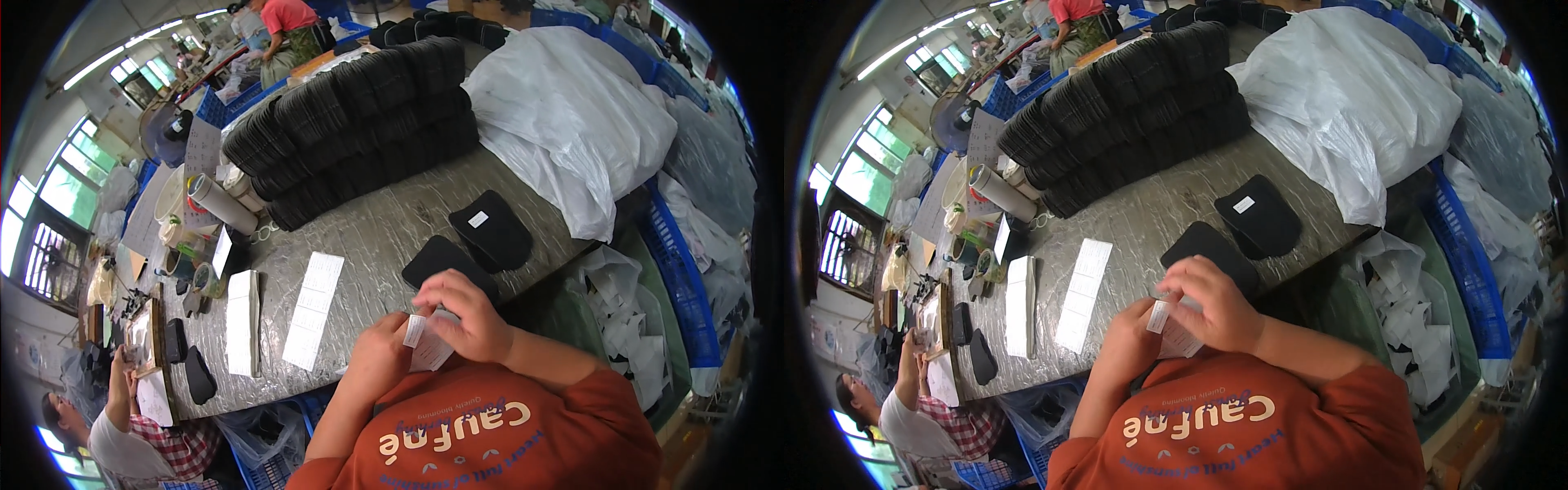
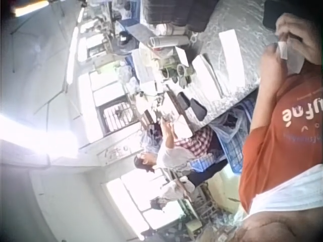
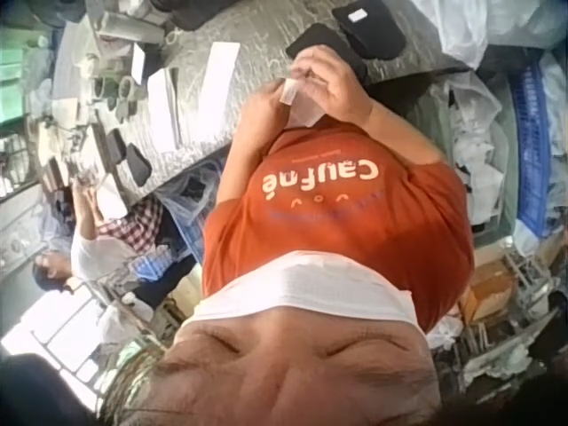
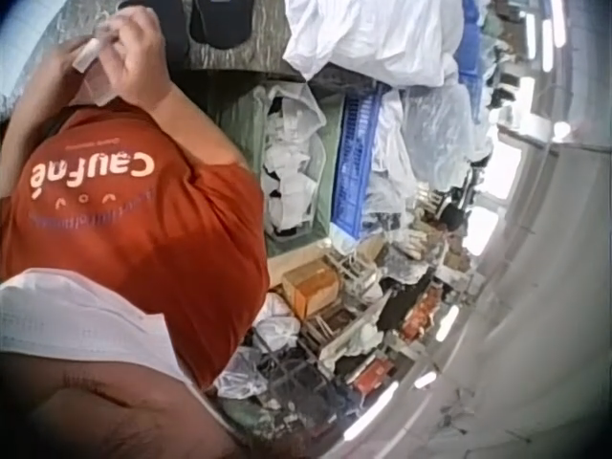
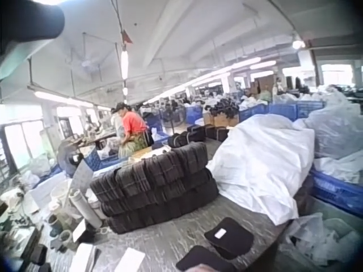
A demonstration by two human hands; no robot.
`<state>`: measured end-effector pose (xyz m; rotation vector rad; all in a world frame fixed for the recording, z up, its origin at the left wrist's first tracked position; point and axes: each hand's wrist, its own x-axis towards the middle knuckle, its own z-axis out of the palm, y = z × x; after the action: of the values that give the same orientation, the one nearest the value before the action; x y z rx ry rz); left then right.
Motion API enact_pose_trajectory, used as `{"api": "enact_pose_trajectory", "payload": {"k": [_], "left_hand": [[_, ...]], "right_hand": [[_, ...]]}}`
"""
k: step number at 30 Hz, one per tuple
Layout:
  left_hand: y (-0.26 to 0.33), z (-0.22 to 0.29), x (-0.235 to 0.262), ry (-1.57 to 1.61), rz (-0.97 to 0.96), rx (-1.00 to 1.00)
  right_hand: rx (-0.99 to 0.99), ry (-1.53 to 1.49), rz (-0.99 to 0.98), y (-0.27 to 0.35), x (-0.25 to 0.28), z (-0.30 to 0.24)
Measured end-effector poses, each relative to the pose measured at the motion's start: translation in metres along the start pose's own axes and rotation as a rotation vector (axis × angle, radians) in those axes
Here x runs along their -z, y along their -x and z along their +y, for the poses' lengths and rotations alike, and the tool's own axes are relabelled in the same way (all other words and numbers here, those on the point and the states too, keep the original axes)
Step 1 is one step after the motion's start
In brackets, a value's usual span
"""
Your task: Manually applying small identification labels to black fabric shoe components.
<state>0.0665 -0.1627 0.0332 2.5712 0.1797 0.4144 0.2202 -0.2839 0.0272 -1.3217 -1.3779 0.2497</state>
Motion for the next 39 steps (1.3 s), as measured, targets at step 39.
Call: {"api": "enact_pose_trajectory", "payload": {"k": [39], "left_hand": [[-0.032,-0.033,-0.015,0.042,-0.166,-0.145]], "right_hand": [[-0.719,0.096,-0.088,-0.043,0.023,0.079]]}}
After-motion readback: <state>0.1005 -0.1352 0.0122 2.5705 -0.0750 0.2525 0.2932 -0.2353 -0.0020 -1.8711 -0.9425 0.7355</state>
